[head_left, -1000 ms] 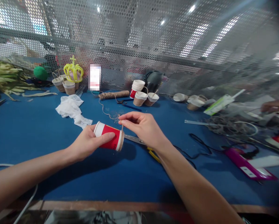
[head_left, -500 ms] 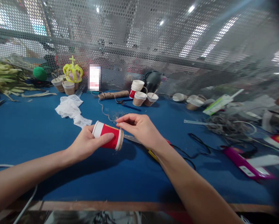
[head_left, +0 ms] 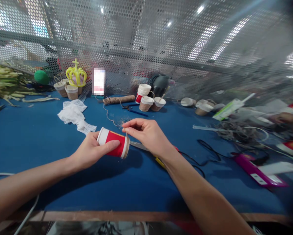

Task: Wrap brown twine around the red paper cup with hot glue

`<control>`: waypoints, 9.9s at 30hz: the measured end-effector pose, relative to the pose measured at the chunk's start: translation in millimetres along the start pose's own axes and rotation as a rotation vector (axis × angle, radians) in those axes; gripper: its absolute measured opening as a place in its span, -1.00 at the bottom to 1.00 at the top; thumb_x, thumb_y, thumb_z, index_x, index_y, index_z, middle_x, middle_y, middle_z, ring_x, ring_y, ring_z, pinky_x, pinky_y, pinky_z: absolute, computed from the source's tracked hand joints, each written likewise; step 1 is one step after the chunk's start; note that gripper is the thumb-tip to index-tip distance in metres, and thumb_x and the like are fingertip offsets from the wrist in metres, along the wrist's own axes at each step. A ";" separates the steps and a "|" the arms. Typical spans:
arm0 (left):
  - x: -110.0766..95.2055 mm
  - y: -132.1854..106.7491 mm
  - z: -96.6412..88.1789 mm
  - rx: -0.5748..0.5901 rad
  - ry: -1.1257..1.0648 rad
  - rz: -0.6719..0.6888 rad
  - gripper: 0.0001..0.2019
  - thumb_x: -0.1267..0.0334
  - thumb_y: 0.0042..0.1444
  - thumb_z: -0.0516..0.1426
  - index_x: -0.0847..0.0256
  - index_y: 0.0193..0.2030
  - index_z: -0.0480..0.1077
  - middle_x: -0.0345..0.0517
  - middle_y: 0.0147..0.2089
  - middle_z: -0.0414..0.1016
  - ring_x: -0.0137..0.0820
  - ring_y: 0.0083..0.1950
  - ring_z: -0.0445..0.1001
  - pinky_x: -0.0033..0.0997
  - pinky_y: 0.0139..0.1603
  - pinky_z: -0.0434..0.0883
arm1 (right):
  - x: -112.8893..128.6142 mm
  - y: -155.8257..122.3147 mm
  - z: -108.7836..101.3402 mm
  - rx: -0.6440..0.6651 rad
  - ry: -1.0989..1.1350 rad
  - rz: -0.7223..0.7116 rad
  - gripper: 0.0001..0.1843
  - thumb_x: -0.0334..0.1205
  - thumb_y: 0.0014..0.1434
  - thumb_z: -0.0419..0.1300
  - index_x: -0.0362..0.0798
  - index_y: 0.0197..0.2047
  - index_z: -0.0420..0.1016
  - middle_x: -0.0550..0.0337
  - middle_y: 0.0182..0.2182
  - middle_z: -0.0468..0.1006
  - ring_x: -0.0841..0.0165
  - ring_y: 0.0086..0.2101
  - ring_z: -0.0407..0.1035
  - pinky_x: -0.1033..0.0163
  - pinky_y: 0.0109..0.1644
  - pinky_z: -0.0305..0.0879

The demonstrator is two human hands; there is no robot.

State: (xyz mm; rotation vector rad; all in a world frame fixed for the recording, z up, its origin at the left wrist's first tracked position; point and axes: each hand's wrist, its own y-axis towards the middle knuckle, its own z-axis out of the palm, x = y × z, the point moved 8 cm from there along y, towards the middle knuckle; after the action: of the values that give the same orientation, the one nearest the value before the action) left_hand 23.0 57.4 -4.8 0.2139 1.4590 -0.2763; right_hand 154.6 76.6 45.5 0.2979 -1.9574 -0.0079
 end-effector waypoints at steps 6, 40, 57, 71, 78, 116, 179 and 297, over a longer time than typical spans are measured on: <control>0.1 -0.7 -0.7 0.001 0.032 0.007 -0.74 0.12 -0.15 0.24 0.31 -0.42 0.44 -0.13 -0.48 0.51 -0.48 -0.51 0.39 -0.52 -0.45 0.38 | -0.9 0.0 1.5 0.019 -0.026 0.009 -0.91 -0.32 -0.01 0.19 -0.09 -0.37 0.50 0.17 -0.40 0.59 0.37 -0.34 0.47 0.23 -0.20 0.37; -2.4 3.7 -7.9 -0.105 -0.137 0.031 -0.77 0.19 -0.10 0.24 0.33 -0.34 0.48 -0.11 -0.42 0.56 -0.43 -0.42 0.46 -0.49 -0.36 0.39 | 8.1 -31.0 16.4 0.182 -0.223 0.081 -0.91 -0.27 0.04 0.13 -0.11 -0.40 0.40 0.25 -0.50 0.44 0.48 -0.50 0.27 0.36 -0.43 0.21; -3.8 3.7 -10.6 -0.106 -0.040 0.089 -0.75 0.17 -0.09 0.23 0.32 -0.32 0.48 -0.11 -0.40 0.57 -0.44 -0.40 0.48 -0.54 -0.36 0.41 | 0.3 -30.4 18.5 0.191 -0.104 0.085 -0.88 -0.22 0.06 0.12 -0.10 -0.40 0.39 0.24 -0.48 0.43 0.46 -0.46 0.28 0.33 -0.37 0.20; 9.4 9.7 5.0 0.165 -0.239 -0.138 -0.69 0.10 -0.11 0.23 0.34 -0.33 0.48 -0.10 -0.45 0.54 -0.48 -0.44 0.43 -0.57 -0.39 0.33 | -6.4 -29.0 14.1 0.160 -0.042 0.061 -0.87 -0.23 0.06 0.09 -0.09 -0.47 0.30 0.29 -0.54 0.34 0.50 -0.50 0.20 0.35 -0.41 0.18; 19.4 14.4 -1.9 0.075 -0.297 -0.222 -0.72 0.14 -0.16 0.27 0.37 -0.44 0.46 -0.14 -0.54 0.47 -0.54 -0.54 0.34 -0.60 -0.53 0.24 | 3.3 -30.0 14.3 0.160 -0.242 -0.053 -0.85 -0.20 0.10 0.10 -0.07 -0.45 0.35 0.26 -0.51 0.40 0.45 -0.46 0.26 0.32 -0.37 0.23; 20.2 19.6 -13.7 -0.038 0.194 -0.057 -0.78 0.16 -0.14 0.20 0.31 -0.54 0.41 -0.16 -0.59 0.46 -0.50 -0.57 0.31 -0.53 -0.54 0.22 | -92.2 36.4 -92.4 -0.197 -0.727 0.248 -0.86 -0.40 -0.27 0.30 -0.05 -0.59 0.40 0.05 -0.52 0.48 0.16 -0.35 0.41 0.14 -0.31 0.29; 24.9 37.8 -31.5 -0.135 0.373 -0.150 -0.72 0.09 -0.16 0.15 0.35 -0.53 0.36 -0.14 -0.55 0.38 -0.52 -0.56 0.24 -0.53 -0.56 0.12 | -14.0 -44.4 -10.7 0.066 -0.651 -0.026 -0.74 -0.27 0.05 0.05 -0.05 -0.65 0.23 0.33 -0.76 0.30 0.49 -0.67 0.17 0.36 -0.56 0.09; 27.3 36.9 -31.8 -0.125 0.433 -0.067 -0.69 0.06 -0.11 0.12 0.33 -0.52 0.34 -0.20 -0.60 0.32 -0.54 -0.60 0.17 -0.52 -0.61 0.08 | -14.2 -41.8 -13.2 0.009 -0.662 0.043 -0.72 -0.23 0.01 0.07 -0.04 -0.68 0.22 0.31 -0.78 0.30 0.47 -0.67 0.20 0.35 -0.56 0.12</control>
State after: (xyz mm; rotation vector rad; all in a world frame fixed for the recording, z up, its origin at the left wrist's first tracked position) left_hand 6.8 100.7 -36.1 0.1270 1.9086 -0.1981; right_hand 180.3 41.0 31.9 0.2805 -2.6205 -0.0786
